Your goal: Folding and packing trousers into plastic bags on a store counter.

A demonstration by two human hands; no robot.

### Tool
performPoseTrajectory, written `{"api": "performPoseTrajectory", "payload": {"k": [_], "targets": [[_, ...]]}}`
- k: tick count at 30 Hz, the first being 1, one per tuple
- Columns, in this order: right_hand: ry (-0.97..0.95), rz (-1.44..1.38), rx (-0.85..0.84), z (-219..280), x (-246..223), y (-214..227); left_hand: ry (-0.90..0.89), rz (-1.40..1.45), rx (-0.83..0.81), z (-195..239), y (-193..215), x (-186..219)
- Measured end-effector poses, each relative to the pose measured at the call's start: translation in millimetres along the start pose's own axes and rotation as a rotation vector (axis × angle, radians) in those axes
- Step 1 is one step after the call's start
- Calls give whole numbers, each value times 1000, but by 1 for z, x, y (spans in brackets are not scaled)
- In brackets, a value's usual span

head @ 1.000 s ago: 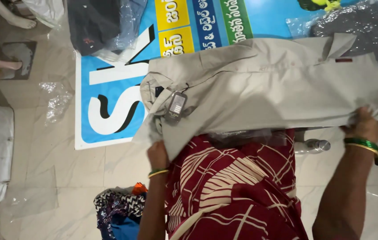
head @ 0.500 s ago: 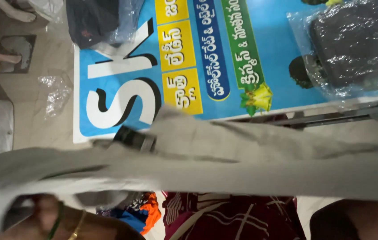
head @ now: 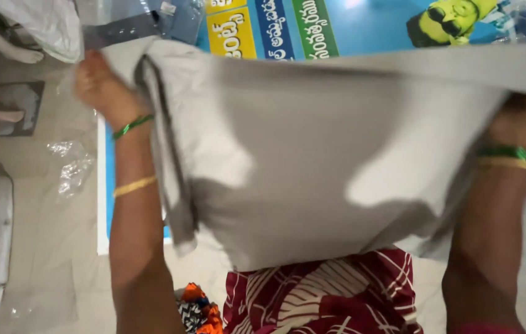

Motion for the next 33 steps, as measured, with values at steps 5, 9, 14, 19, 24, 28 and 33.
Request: {"api": "performPoseTrajectory", "payload": {"k": [5, 9, 14, 19, 24, 28, 33], "targets": [[-239, 323, 93, -160, 144, 153, 340, -130, -138, 72, -103, -115], [-432, 779, 281, -68, 181, 114, -2, -405, -287, 158, -100, -89], [79, 1973, -293, 13, 215, 121, 47, -658, -1083, 270, -70, -7], [-220, 2213, -339, 43, 239, 127, 261, -692, -1273, 295, -38, -25], [-259, 2218, -316, 27, 241, 119, 258, -699, -1249, 290, -24, -102], [-366, 2245, -279, 12, 235, 113, 552, -369, -529, 269, 56, -219], [-375, 2269, -310, -6, 249, 143, 838, -630, -287, 218, 161, -181]]}}
Point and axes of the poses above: each hand's wrist, its own z-axis away from the middle knuckle, its own y-axis out of the back of the hand, x = y × z, the point moved 7 cm from there along -z, towards the middle knuckle, and after that the axes turned 10 degrees about -y, right-handed, at the moved point
